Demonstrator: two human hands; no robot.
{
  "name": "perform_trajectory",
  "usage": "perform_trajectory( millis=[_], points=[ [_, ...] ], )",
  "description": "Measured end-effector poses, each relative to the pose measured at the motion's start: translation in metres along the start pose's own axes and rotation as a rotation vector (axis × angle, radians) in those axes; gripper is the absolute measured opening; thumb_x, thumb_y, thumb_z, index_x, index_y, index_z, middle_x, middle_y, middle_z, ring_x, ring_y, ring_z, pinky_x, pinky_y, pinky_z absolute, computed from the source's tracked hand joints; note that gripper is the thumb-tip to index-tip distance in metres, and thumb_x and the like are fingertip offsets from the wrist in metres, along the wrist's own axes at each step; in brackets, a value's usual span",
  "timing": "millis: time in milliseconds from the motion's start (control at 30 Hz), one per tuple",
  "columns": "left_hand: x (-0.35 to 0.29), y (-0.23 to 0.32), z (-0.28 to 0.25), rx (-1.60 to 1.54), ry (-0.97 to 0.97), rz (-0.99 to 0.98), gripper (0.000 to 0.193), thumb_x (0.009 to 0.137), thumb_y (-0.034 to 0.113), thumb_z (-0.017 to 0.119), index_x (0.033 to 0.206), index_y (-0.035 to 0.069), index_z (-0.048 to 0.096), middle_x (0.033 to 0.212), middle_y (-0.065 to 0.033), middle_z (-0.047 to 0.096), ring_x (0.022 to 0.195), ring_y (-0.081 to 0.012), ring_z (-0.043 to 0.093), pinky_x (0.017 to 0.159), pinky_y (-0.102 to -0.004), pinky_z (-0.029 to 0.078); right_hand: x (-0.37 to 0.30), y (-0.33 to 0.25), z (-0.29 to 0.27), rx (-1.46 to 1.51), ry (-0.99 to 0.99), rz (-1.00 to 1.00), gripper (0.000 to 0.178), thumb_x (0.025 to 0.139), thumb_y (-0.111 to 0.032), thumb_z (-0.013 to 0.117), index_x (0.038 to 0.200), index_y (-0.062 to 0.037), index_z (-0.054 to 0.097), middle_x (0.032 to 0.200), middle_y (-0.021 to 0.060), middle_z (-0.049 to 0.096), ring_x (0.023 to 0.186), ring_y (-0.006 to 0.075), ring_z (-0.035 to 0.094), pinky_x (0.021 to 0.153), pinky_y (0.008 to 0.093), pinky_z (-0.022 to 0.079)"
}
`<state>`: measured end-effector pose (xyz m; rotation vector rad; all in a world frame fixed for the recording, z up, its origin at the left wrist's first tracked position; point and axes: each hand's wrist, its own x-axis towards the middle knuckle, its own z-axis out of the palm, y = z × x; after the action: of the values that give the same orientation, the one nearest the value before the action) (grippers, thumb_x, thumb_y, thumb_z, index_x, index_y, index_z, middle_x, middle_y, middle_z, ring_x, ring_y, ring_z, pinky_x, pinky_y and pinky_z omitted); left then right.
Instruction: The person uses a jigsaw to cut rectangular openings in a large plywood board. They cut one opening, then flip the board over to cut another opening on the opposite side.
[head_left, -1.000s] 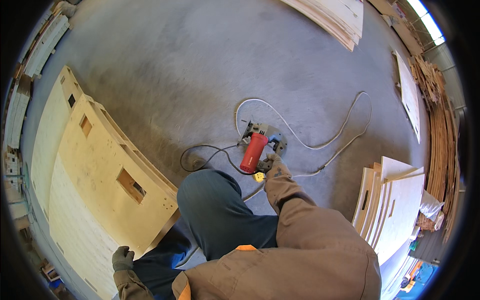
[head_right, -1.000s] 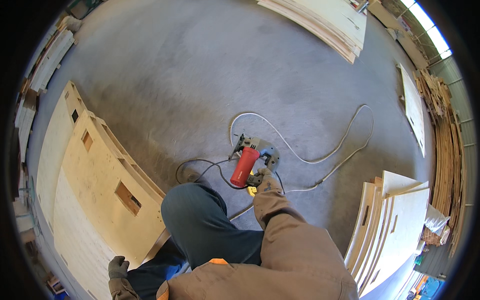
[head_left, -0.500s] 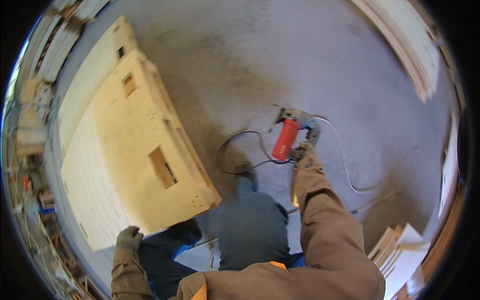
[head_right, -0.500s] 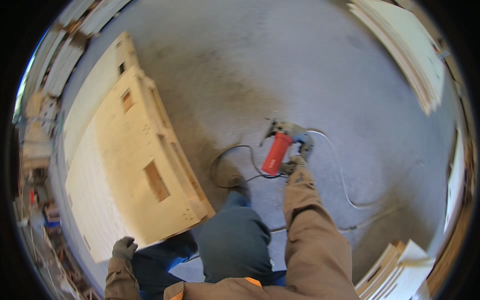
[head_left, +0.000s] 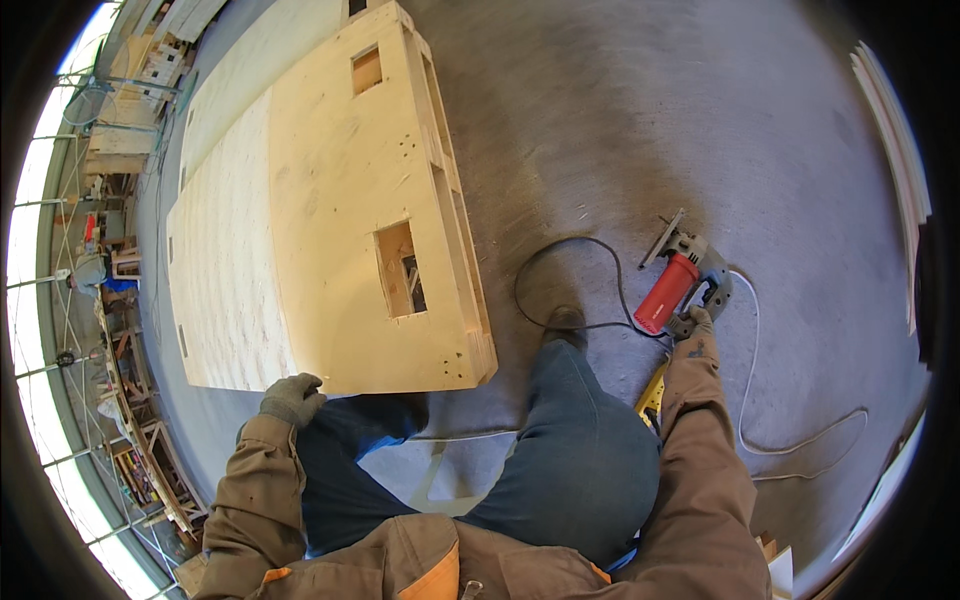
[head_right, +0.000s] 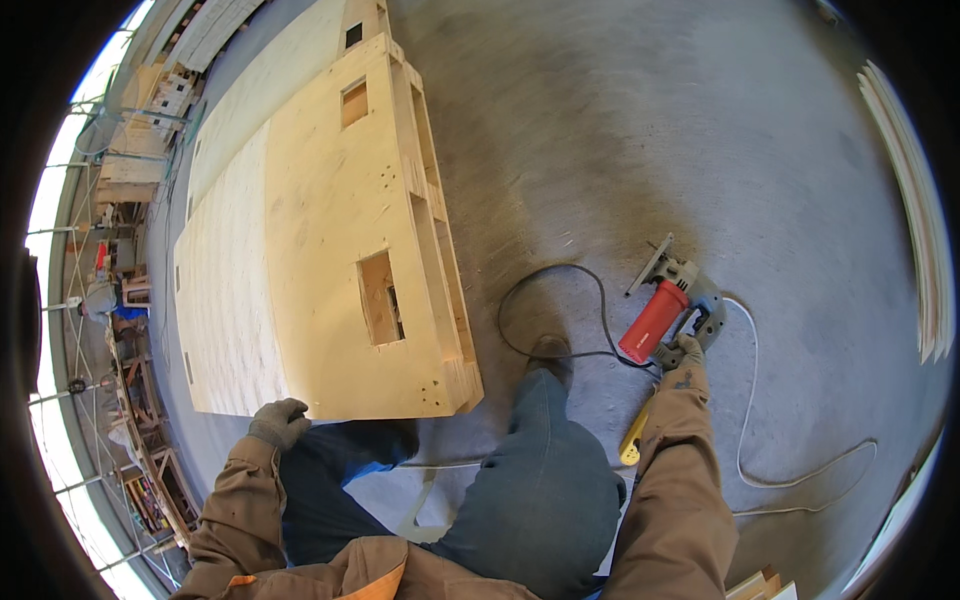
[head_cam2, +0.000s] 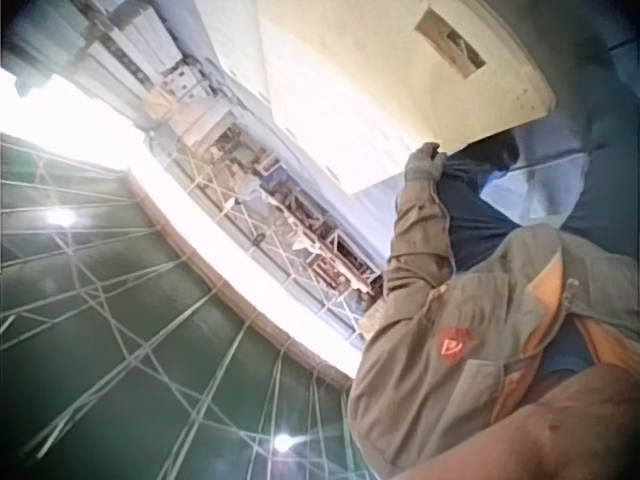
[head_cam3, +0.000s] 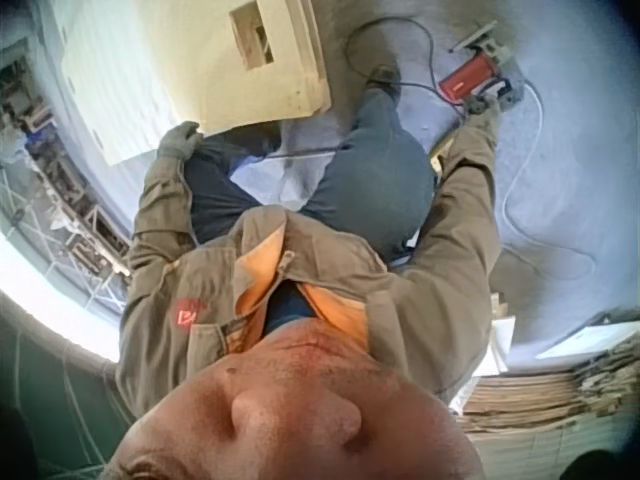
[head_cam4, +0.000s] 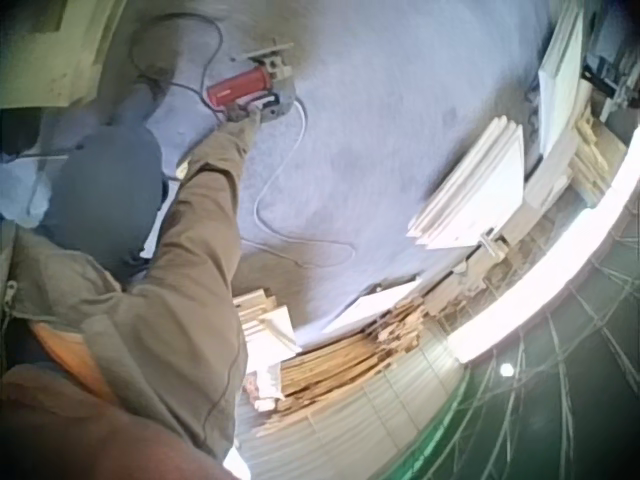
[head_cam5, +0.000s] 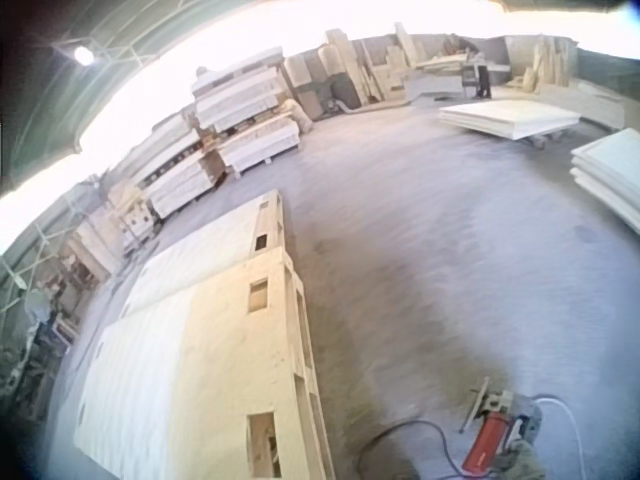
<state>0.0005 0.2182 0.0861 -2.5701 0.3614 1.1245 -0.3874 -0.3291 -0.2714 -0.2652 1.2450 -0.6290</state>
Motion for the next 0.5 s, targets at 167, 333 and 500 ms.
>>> perform_trajectory(
  millis=[167, 333, 500],
  points=[
    [0.006, 0.01, 0.001, -0.017, -0.017, 0.04, 0.044, 0.087, 0.032, 0.068, 0.123, 0.007, 0.066, 0.112, -0.0131, 0.073, 0.105, -0.0304, 0.068, 0.095, -0.0403, 0.053, -0.008, -0.007, 0.002, -0.031, 0.092, -0.053, 0.018, 0.086, -0.014, 0.07, 0.098, -0.0042, 0.06, 0.084, 0.0068, 0.06, 0.075, 0.0239, 0.062, 0.07, 0.038, 0.059],
    [-0.005, -0.001, 0.005, -0.066, -0.035, 0.003, 0.044, 0.088, 0.031, 0.069, 0.124, 0.006, 0.066, 0.111, -0.0141, 0.073, 0.106, -0.0295, 0.068, 0.095, -0.0392, 0.053, -0.033, 0.007, 0.013, -0.126, 0.08, 0.142, 0.035, 0.091, -0.025, 0.069, 0.117, -0.0038, 0.062, 0.099, 0.0094, 0.066, 0.093, 0.0267, 0.063, 0.091, 0.0431, 0.052],
    [0.011, 0.014, 0.024, -0.119, -0.007, 0.112, 0.045, 0.088, 0.031, 0.069, 0.125, 0.006, 0.066, 0.112, -0.0146, 0.073, 0.107, -0.0294, 0.068, 0.096, -0.0382, 0.053, 0.009, -0.019, -0.054, -0.457, 0.295, 0.073, 0.039, 0.093, -0.023, 0.065, 0.123, 0.0009, 0.058, 0.111, 0.014, 0.065, 0.102, 0.0315, 0.063, 0.09, 0.0452, 0.054]
  ],
)
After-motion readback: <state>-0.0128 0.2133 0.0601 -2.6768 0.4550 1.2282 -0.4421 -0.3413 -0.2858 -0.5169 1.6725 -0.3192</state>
